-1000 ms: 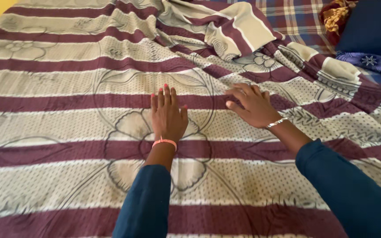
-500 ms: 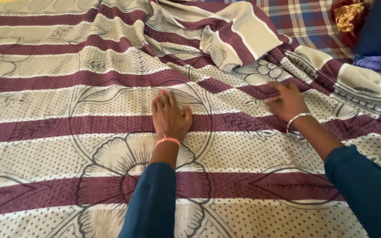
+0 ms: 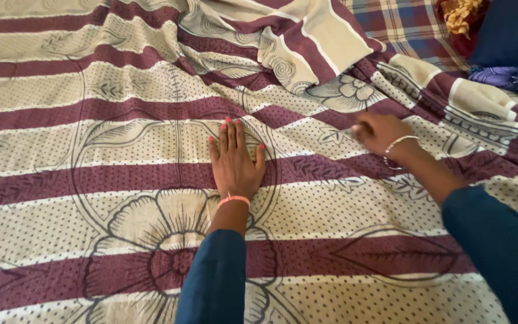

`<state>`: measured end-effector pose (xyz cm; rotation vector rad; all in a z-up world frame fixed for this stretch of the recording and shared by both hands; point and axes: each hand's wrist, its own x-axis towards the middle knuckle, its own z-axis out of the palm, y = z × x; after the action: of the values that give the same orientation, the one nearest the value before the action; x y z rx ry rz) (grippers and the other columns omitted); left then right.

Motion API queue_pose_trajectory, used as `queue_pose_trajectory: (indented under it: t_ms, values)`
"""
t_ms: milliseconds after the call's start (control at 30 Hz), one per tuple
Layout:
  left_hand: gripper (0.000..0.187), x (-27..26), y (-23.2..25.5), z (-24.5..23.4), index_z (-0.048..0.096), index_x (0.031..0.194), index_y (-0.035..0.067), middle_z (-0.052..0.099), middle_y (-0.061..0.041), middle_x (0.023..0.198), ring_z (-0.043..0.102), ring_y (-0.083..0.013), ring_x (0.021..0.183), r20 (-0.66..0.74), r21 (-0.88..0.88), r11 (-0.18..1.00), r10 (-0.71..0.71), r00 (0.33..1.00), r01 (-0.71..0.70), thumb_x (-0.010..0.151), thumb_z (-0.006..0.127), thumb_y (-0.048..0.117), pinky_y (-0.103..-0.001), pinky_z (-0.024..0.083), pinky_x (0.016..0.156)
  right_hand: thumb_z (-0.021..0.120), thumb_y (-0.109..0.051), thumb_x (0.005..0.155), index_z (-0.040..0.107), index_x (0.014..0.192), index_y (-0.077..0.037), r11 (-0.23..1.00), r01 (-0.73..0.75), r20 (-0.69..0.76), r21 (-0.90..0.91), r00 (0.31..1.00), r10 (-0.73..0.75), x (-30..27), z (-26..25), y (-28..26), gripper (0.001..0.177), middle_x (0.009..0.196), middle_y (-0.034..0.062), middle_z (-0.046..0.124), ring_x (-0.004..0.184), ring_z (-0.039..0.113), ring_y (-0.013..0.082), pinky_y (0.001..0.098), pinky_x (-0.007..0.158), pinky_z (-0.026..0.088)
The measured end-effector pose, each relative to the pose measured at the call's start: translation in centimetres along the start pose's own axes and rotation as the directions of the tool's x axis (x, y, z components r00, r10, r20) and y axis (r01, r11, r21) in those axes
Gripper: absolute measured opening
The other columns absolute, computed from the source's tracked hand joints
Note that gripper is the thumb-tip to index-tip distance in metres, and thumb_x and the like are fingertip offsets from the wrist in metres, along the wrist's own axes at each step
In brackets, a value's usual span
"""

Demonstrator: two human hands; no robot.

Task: The person smooths a striped bedsheet on a single bed, then gathers and folds a multicolored blanket and a floral cloth. The person also moves a blue pillow to the head of the bed and continues smoothing the sheet.

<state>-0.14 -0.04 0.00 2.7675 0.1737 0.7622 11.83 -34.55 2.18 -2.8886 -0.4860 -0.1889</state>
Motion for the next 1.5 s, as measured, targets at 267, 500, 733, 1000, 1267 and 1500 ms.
queue_pose_trajectory:
  t_ms: [267,500,733,1000,1267,1500]
  values:
    - [0.075,-0.1,0.0,-0.2,0.034,0.158,0.003,0.033,-0.012,0.166,0.028,-0.028,0.154,-0.033,-0.076,0.993,0.088,0.996,-0.09,0.099,0.045,0.049,-0.046,0.016,0.125,0.061,-0.032,0.104,0.068,0.111,-0.006,0.964,-0.225,-0.397,-0.143,0.905,0.152,3.3,-0.7,9.0,0.028,0.105,0.0256,0.073,0.098,0.069,0.0465,0.0561,0.086,0.055]
    - [0.075,0.0,-0.1,0.0,0.038,0.155,0.001,0.037,-0.014,0.163,0.031,-0.0289,0.152,-0.045,-0.028,0.998,0.062,0.997,-0.064,0.097,0.047,0.048,-0.047,0.019,0.125,0.055,-0.041,0.105,0.054,0.143,-0.002,0.945,-0.326,-0.244,0.025,0.915,0.322,-0.2,-1.7,4.6,0.054,0.117,0.0356,0.067,0.105,0.066,0.0541,0.0601,0.094,0.051]
    - [0.074,-0.2,0.1,-0.1,0.041,0.153,0.0,0.04,-0.016,0.161,0.033,-0.0311,0.151,-0.078,-0.035,0.997,0.073,0.994,-0.076,0.097,0.048,0.048,-0.049,0.02,0.124,0.035,-0.064,0.095,0.034,0.157,-0.034,0.961,0.177,-0.18,-0.211,0.96,-0.216,-3.3,1.1,-5.6,0.069,0.163,0.0237,0.019,0.146,0.017,0.0535,0.0792,0.104,0.011]
    - [0.074,-0.2,-0.4,0.5,0.041,0.153,-0.001,0.04,-0.016,0.162,0.033,-0.0314,0.151,-0.08,-0.041,0.997,0.062,0.995,-0.066,0.098,0.048,0.049,-0.048,0.02,0.125,0.028,-0.069,0.091,0.013,0.16,-0.046,0.907,-0.412,0.048,-0.09,0.907,0.418,-3.2,-1.5,1.0,0.074,0.172,-0.0181,0.002,0.158,0.003,0.0361,0.0836,0.111,-0.002]
    - [0.085,-1.0,-1.2,-1.9,0.04,0.154,0.006,0.038,-0.012,0.161,0.032,-0.0292,0.152,0.149,-0.216,0.973,0.115,0.982,-0.082,0.092,0.048,0.063,-0.047,0.014,0.127,0.02,-0.059,0.104,0.02,0.164,-0.038,0.9,-0.394,-0.115,-0.187,0.919,0.378,-4.6,-0.7,-0.2,0.063,0.174,0.0017,0.005,0.158,0.005,0.0394,0.081,0.114,-0.003]
    - [0.086,-2.3,-10.5,-9.9,0.03,0.155,-0.001,0.028,-0.022,0.163,0.022,-0.0331,0.151,-0.027,0.146,0.983,0.12,0.992,-0.115,0.101,0.037,0.064,-0.048,0.01,0.119,0.024,-0.057,0.098,0.006,0.162,-0.036,0.977,-0.137,-0.054,-0.162,0.99,0.129,-5.9,-2.5,-13.9,0.07,0.171,-0.0043,-0.012,0.157,-0.005,0.0291,0.0724,0.114,0.001]
